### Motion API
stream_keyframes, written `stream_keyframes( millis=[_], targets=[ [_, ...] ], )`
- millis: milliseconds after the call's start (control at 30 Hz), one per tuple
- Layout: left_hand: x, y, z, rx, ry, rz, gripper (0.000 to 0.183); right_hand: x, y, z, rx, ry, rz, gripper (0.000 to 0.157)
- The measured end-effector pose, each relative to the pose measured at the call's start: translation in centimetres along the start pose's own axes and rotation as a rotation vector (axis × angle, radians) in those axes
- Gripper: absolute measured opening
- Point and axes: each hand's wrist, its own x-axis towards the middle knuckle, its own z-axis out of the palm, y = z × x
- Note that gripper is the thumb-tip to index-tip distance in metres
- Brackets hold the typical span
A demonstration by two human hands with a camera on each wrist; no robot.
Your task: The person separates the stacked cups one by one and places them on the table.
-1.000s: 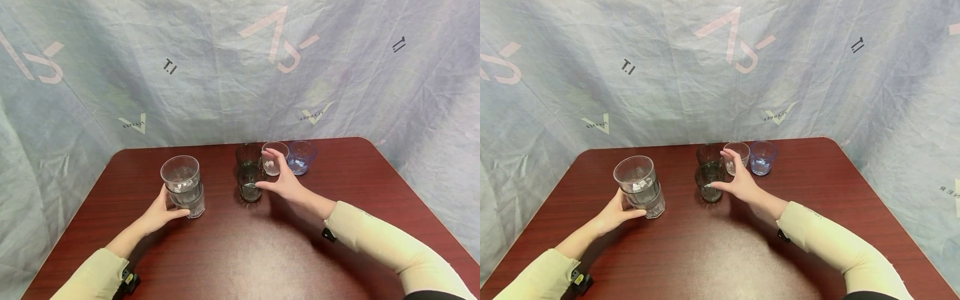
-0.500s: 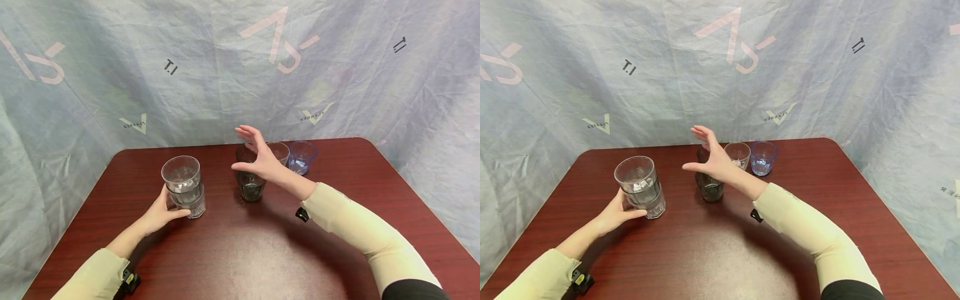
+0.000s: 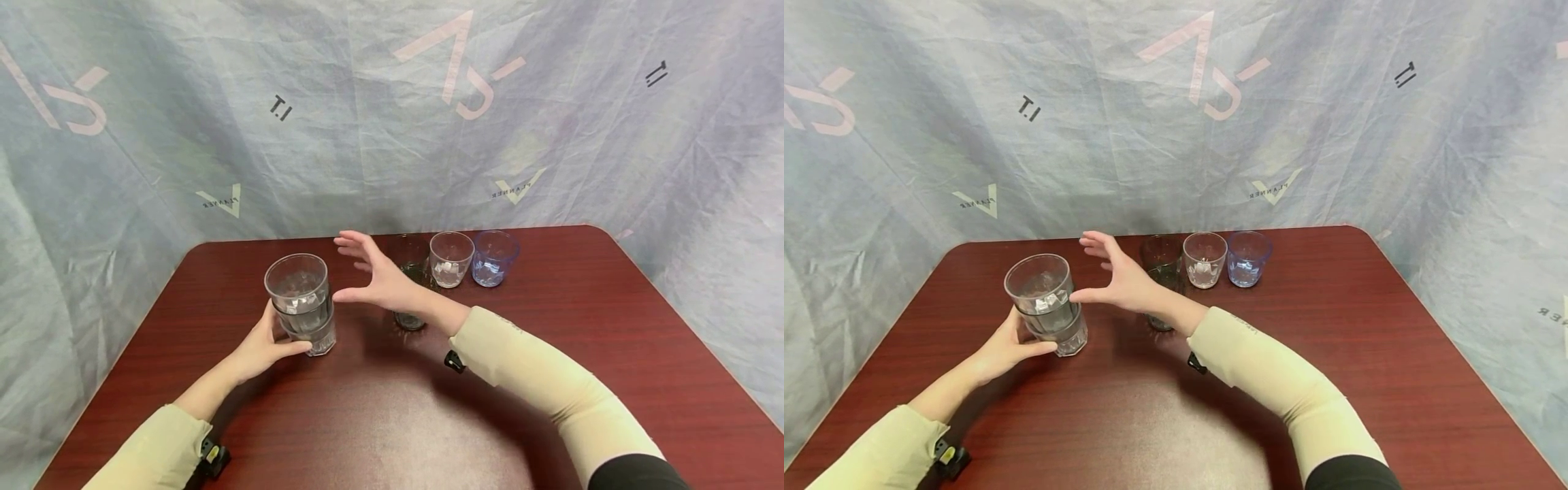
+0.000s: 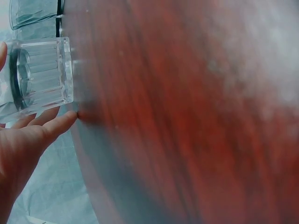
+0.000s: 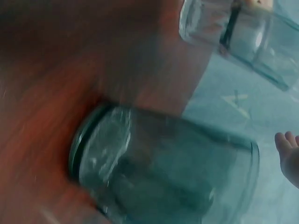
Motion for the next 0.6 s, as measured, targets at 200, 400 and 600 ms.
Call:
stream_keyframes(
  millis=[200,400,600],
  targets=[
    [0.0,0.0,-0.1,0.009,-0.004,-0.007,0.099,0.4,0.6,1.9,0.004,-0.045,0.018,0.09],
    [0.0,-0.2,-0.2,0.006,-0.011,-0.007,0.099,0.7,1.1,3.1,0.042,-0.056,-0.004,0.089],
    [0.0,-0.2,-0.2,0.004,-0.018,-0.008,0.099,1.0,1.6,4.0,0.076,-0.055,-0.03,0.088]
  ],
)
